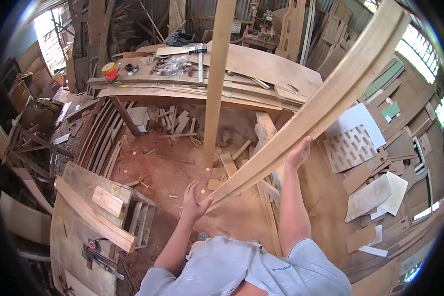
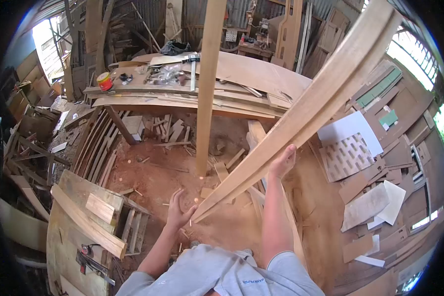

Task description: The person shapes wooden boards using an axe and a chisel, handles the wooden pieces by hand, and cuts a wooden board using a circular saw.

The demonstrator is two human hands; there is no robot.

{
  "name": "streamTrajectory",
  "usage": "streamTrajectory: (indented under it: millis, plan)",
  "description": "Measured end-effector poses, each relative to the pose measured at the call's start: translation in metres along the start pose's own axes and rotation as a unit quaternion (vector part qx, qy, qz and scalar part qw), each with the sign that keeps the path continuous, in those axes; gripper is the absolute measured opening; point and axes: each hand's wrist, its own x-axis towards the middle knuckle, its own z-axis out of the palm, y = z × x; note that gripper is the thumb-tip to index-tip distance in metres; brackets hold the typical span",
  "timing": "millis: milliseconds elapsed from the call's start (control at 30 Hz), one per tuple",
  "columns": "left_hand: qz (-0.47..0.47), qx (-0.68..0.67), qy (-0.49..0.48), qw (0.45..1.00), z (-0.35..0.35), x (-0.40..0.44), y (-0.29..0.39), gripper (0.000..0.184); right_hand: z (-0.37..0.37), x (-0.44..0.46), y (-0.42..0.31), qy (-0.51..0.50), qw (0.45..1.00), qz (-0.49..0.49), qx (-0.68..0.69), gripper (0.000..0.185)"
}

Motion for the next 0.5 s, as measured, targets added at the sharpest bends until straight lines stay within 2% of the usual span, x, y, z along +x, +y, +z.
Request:
streamTrajectory:
  millis: [100,233,333,433,500]
  plan:
    - [-0.014,-0.023,0.003,1.000,-0.030,0.015,-0.008,0.068,0.037,-0.006,0.013,-0.024,1.000,0.012,0.006,0.068]
    - [-0.018,-0.082,-0.029,0.996,-0.033,0.062,-0.009,0.053,0.077,-0.016,0.022,-0.038,0.999,0.002,0.019,0.067]
    - [-0.030,-0.160,-0.074,0.984,-0.009,0.114,-0.002,0.052,0.091,-0.023,0.020,-0.057,0.998,0.005,0.004,0.064]
    - [-0.022,-0.212,-0.118,0.970,0.021,0.171,0.021,0.054,0.104,-0.022,0.018,-0.074,0.996,-0.003,0.051,0.062]
    - [0.035,-0.243,-0.127,0.961,0.058,0.207,0.019,0.058,0.100,-0.014,0.036,-0.108,0.992,0.008,0.058,0.060]
